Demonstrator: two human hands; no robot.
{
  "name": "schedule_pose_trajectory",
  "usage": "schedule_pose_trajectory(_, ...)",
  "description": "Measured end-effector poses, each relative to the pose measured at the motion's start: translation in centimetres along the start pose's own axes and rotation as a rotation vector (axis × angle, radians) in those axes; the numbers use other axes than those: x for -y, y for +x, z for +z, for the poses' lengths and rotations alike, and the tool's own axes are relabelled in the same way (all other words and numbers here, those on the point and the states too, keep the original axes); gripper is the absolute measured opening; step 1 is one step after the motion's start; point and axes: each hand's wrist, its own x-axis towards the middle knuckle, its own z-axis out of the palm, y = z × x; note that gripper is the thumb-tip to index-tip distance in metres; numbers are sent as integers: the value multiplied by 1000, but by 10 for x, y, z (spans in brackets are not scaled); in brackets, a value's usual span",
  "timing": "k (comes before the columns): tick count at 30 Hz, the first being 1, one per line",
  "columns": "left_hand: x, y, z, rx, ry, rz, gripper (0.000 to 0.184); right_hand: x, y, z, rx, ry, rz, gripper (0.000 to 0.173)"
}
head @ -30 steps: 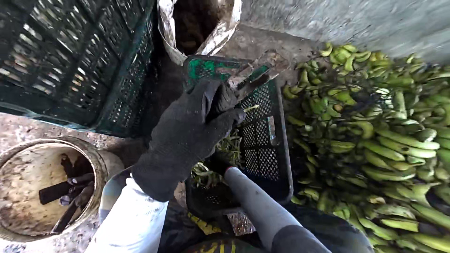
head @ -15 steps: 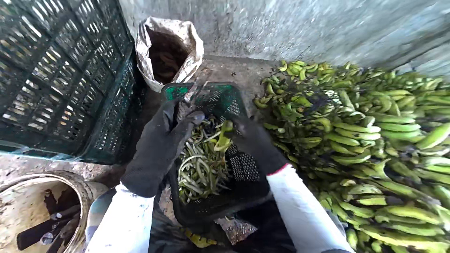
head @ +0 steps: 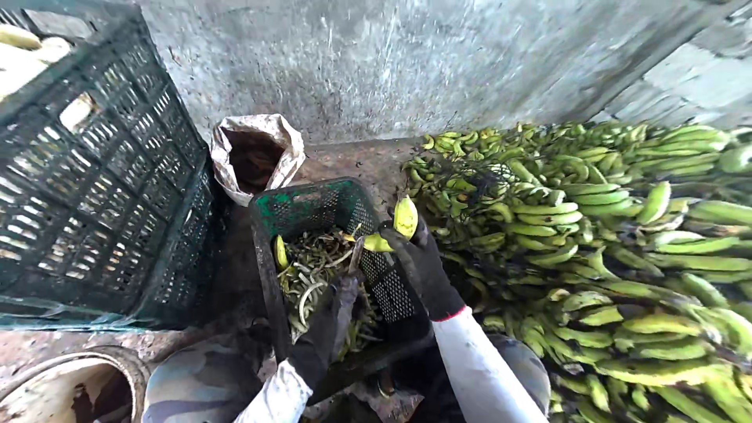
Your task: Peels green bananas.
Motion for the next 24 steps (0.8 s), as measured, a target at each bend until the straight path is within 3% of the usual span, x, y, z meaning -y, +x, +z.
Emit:
schedule_pose_trajectory(3, -35, 1, 24, 50, -151, 279, 37, 5, -1, -6, -11, 24, -57, 55)
schedule_pose_trajectory(5, -44, 1, 32, 57, -185, 340, 43, 9, 0, -11, -1, 79, -71, 53)
schedule_pose_trajectory(6, -37, 4, 33, 24, -137, 248, 44, 13, -1, -12, 5, 126, -68, 52)
schedule_pose_trajectory(9, 22, 14, 15, 53, 26, -275, 41, 27, 0, -15, 44, 238, -55, 54)
schedule_pose_trajectory(11, 37, 16, 7, 89, 110, -364, 43, 28, 15, -27, 140, 337, -53, 57)
schedule_pose_trajectory(15, -10, 18, 7, 132, 330, -46, 47, 16, 32, -40, 209, 458, 29, 46)
schedule_pose_trajectory(18, -61, 23, 4, 219, 787, 126, 51, 11, 33, -41, 279, 583, 130, 42)
schedule_pose_trajectory(22, -77, 26, 6, 263, 1087, 162, 56, -4, 28, -35, 415, 729, 205, 52)
schedule_pose_trajectory(24, -72, 35, 4, 247, 1147, 156, 57, -10, 22, -26, 385, 743, 243, 49)
